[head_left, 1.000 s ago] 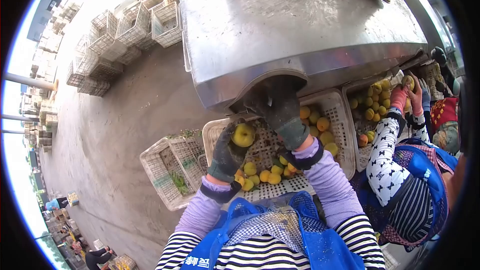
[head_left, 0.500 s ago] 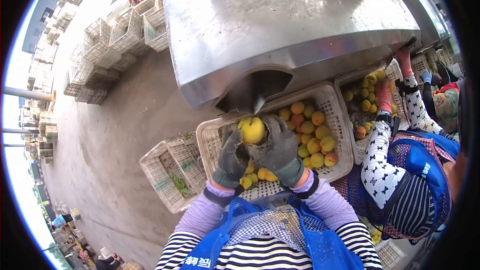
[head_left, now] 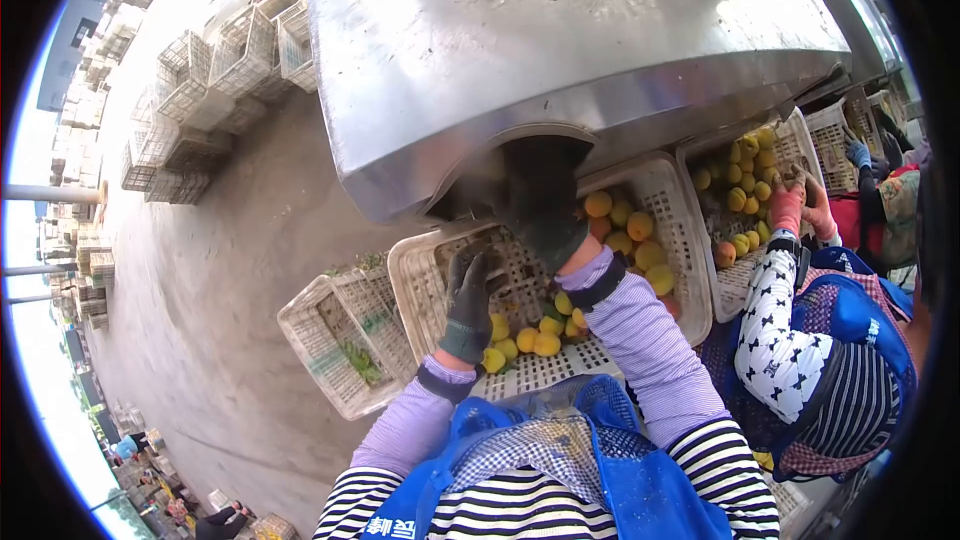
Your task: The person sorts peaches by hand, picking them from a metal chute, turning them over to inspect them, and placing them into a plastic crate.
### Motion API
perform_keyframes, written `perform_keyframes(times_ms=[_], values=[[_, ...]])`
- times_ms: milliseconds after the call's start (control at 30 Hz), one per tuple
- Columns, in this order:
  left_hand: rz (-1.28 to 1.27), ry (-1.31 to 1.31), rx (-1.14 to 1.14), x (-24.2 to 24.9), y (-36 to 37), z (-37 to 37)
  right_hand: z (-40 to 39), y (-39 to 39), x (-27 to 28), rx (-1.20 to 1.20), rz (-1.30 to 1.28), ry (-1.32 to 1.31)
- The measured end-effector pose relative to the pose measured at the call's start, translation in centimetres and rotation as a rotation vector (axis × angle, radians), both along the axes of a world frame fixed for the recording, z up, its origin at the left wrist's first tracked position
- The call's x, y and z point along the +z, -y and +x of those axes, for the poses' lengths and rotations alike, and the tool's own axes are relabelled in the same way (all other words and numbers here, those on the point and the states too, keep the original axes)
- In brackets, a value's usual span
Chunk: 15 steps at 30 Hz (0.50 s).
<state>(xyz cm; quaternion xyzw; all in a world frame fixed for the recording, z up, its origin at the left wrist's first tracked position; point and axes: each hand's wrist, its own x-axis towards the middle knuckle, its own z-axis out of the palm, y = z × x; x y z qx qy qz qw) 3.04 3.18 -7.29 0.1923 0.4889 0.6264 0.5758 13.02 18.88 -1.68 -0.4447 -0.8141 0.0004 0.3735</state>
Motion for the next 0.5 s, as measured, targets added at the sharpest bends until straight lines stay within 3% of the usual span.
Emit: perform_keyframes(times_ms=[67, 100, 167, 233, 300, 367, 400, 433, 467, 500], values=[[-0.144, -0.198, -0.117, -4.9, 0.1, 0.2, 2.2, 0.8, 0.8, 0.057, -0.291, -0.158], [-0.414, -0.027, -0.090, -5.7, -1.3, 0.9, 4.5, 0.9, -1.0, 0.150, -0.302, -0.309], [-0.427, -0.137, -0.199, -10.1, -2.3, 2.2, 9.8, 2.2, -6.2, -0.035, -0.346, -0.062], [-0.500, -0.377, -0.371, -17.0, -4.2, 3.9, 15.1, 2.1, -12.0, -0.202, -0.654, 0.067], [-0.452, -0.383, -0.352, -20.8, -6.8, 5.8, 17.5, 1.0, -15.2, -0.396, -0.763, 0.197], [-0.400, -0.388, -0.327, -23.8, -9.5, 7.6, 17.7, -0.5, -16.6, -0.416, -0.815, 0.326], [-0.322, -0.584, -0.339, -25.2, -10.6, 8.2, 17.1, -1.7, -17.5, -0.423, -0.815, 0.330], [-0.239, -0.778, -0.348, -26.5, -11.6, 8.8, 16.4, -2.9, -18.4, -0.425, -0.989, 0.288], [-0.235, -0.773, -0.353, -28.3, -12.0, 9.3, 16.3, -3.9, -19.3, -0.426, -1.162, 0.242], [-0.183, -0.946, -0.369, -30.1, -12.0, 9.4, 17.2, -3.4, -26.6, -0.343, -0.580, 0.252]])
